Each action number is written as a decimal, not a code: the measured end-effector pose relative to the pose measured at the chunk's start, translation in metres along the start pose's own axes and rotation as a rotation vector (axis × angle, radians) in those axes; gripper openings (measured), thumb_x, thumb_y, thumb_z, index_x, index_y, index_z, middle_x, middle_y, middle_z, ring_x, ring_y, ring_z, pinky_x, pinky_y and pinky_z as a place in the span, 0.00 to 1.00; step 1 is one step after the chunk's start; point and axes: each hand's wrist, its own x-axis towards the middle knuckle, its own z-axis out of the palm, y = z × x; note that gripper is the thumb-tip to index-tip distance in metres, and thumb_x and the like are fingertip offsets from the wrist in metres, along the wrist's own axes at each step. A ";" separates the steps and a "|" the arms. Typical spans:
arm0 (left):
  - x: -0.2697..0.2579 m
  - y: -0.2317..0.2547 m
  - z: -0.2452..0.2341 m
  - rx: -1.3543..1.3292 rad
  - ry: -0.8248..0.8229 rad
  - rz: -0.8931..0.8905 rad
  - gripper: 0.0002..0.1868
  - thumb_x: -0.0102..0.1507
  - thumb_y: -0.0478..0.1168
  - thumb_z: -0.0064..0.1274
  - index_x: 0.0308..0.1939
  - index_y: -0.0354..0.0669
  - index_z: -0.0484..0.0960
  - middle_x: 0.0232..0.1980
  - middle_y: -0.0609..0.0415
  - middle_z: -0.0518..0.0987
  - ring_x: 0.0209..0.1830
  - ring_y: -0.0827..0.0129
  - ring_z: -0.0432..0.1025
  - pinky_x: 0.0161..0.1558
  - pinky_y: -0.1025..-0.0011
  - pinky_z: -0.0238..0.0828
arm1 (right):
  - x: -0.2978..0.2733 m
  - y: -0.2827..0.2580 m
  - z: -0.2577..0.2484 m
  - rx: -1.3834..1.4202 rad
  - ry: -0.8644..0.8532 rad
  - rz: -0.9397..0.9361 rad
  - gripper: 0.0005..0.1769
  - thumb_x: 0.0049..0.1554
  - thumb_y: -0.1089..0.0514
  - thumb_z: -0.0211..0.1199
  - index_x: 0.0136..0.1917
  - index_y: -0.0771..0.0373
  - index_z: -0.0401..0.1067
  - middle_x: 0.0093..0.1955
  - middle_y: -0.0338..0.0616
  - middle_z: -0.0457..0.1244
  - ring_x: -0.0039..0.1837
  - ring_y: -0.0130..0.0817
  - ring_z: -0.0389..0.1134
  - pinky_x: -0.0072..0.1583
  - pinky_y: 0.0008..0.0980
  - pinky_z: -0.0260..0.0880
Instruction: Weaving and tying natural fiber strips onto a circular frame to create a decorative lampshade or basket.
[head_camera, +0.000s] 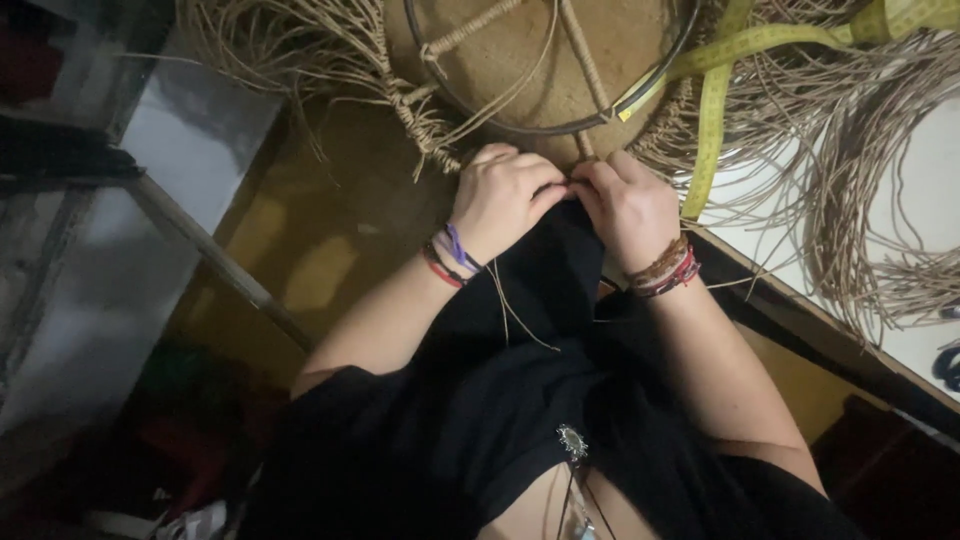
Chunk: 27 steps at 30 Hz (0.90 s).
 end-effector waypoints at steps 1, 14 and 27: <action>0.001 0.000 -0.007 -0.001 0.002 0.003 0.06 0.60 0.52 0.63 0.38 0.63 0.86 0.41 0.70 0.85 0.43 0.72 0.81 0.59 0.66 0.68 | 0.003 -0.001 -0.002 -0.003 0.002 0.000 0.09 0.60 0.50 0.69 0.52 0.49 0.74 0.39 0.36 0.58 0.43 0.41 0.71 0.44 0.36 0.74; -0.023 -0.008 -0.021 0.142 0.201 0.117 0.11 0.66 0.50 0.61 0.50 0.58 0.85 0.49 0.63 0.85 0.55 0.70 0.78 0.67 0.57 0.62 | 0.004 -0.004 -0.007 -0.002 0.012 -0.009 0.06 0.63 0.49 0.67 0.52 0.48 0.74 0.39 0.35 0.57 0.42 0.40 0.71 0.43 0.35 0.73; 0.046 -0.018 -0.083 -0.009 -0.703 -0.044 0.09 0.63 0.53 0.56 0.44 0.67 0.88 0.42 0.61 0.88 0.48 0.54 0.81 0.51 0.57 0.75 | 0.003 -0.003 -0.005 0.027 -0.030 0.055 0.07 0.60 0.50 0.69 0.50 0.47 0.74 0.40 0.34 0.59 0.44 0.38 0.71 0.44 0.35 0.73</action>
